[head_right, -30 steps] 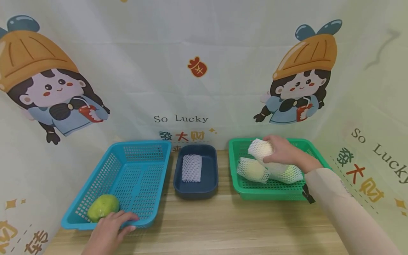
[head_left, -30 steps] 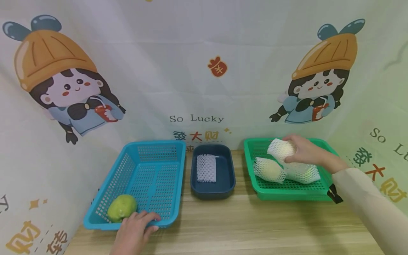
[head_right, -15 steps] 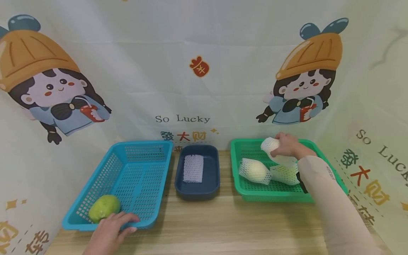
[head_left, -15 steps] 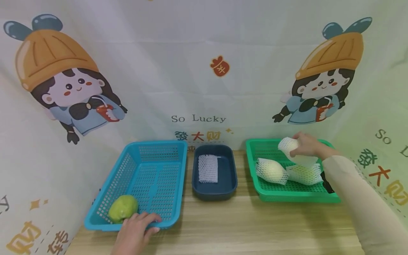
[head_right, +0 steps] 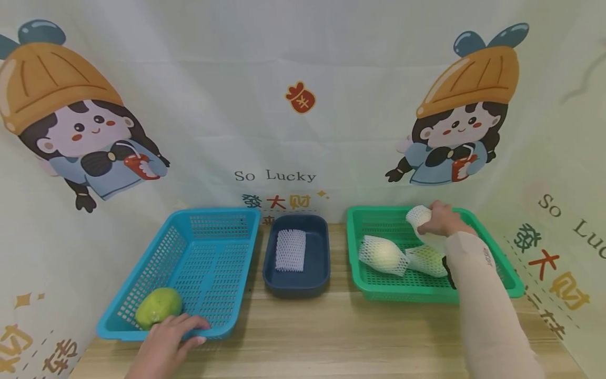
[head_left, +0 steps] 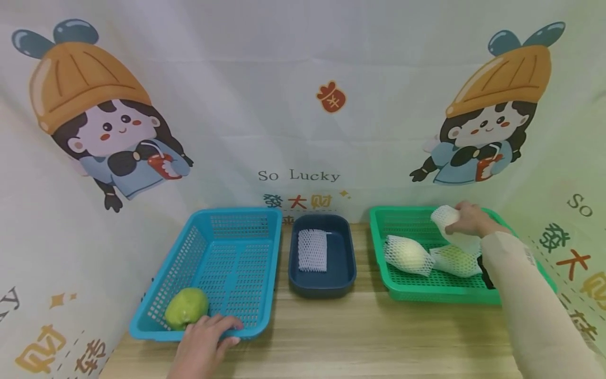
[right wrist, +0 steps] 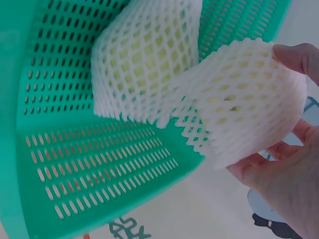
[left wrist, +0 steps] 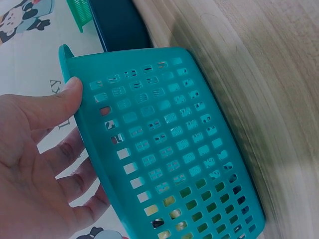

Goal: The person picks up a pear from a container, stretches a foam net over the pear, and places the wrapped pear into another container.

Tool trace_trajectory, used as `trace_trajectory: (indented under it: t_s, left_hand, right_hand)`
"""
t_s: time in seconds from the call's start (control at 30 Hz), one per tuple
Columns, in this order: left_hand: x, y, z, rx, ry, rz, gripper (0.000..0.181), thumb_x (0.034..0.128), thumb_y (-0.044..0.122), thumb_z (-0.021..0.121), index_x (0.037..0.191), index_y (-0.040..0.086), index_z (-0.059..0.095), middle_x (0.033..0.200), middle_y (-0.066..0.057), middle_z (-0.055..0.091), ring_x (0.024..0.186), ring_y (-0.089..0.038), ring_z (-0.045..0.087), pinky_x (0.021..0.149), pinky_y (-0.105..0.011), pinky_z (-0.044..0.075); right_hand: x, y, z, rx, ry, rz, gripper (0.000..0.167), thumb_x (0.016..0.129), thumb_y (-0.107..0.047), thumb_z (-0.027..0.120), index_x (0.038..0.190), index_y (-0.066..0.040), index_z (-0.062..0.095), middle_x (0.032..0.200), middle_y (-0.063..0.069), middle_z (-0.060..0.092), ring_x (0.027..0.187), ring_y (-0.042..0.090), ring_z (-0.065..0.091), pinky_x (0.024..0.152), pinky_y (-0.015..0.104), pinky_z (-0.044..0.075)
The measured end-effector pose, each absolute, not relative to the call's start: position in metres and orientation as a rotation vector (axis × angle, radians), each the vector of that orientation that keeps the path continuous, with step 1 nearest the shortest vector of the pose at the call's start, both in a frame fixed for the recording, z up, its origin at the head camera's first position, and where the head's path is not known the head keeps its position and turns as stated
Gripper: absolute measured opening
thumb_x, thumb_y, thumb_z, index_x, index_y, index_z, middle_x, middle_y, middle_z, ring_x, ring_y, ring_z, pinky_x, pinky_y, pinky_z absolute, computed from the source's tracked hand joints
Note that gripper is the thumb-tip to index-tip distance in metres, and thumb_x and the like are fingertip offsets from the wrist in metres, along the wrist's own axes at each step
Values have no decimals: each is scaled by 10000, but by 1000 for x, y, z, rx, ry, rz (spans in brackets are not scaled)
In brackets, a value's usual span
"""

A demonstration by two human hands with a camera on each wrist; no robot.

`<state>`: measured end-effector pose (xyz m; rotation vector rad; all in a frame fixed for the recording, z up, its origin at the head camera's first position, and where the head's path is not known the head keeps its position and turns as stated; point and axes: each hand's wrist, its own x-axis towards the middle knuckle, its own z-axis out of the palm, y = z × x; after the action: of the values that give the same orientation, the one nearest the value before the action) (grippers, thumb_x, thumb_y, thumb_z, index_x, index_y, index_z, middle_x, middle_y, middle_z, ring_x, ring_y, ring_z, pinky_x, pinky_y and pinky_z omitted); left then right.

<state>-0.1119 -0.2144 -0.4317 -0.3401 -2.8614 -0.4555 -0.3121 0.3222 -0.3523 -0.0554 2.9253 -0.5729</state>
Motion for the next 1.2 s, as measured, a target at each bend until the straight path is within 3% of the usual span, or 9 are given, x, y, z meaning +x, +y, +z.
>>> trace_trajectory:
  t_s: [0.2,0.37,0.47,0.6,0.93,1.2]
  left_hand:
    - [-111,-215,-430,-331,-2857,-460,212,735,213,745,926,254,663,911,101,667,839,-147,586,724,-385,460]
    - [-110,-213,-427,-303,-2880,-496,206,748,196,739,932,251,662,917,105,662,852,-137,575,754,-394,456]
    - [-110,-213,-426,-296,-2889,-497,206,751,193,736,935,249,663,927,99,664,861,-143,576,767,-411,456]
    - [-110,-213,-426,-304,-2901,-494,205,755,204,733,939,259,662,933,102,664,866,-143,576,771,-419,457]
    - [-109,-213,-427,-296,-2903,-490,204,756,212,730,931,283,653,908,126,648,856,-117,561,757,-379,444]
    - [-109,-212,-426,-288,-2901,-500,201,758,206,730,935,272,658,900,127,648,846,-112,555,767,-380,439]
  right_hand:
    - [-316,317,-358,-104,2862,-528,782,814,-246,610,1324,196,216,1232,422,381,1068,522,444,844,572,422]
    - [-313,320,-349,-141,2781,-455,815,862,-299,594,1387,157,168,1374,422,216,1227,590,256,953,661,313]
    - [-312,322,-345,-108,2745,-430,749,887,-292,573,1399,116,209,1400,403,190,1257,590,199,978,673,278]
    - [-311,324,-343,-89,2743,-379,645,893,-257,563,1365,105,312,1386,388,255,1248,585,228,976,661,298]
    - [-311,324,-340,-30,2709,-381,662,892,-310,549,1375,77,316,1398,387,226,1254,589,211,974,663,299]
    - [-308,321,-337,-98,2776,-351,609,891,-273,555,1318,126,382,1348,395,313,1220,571,294,951,627,353]
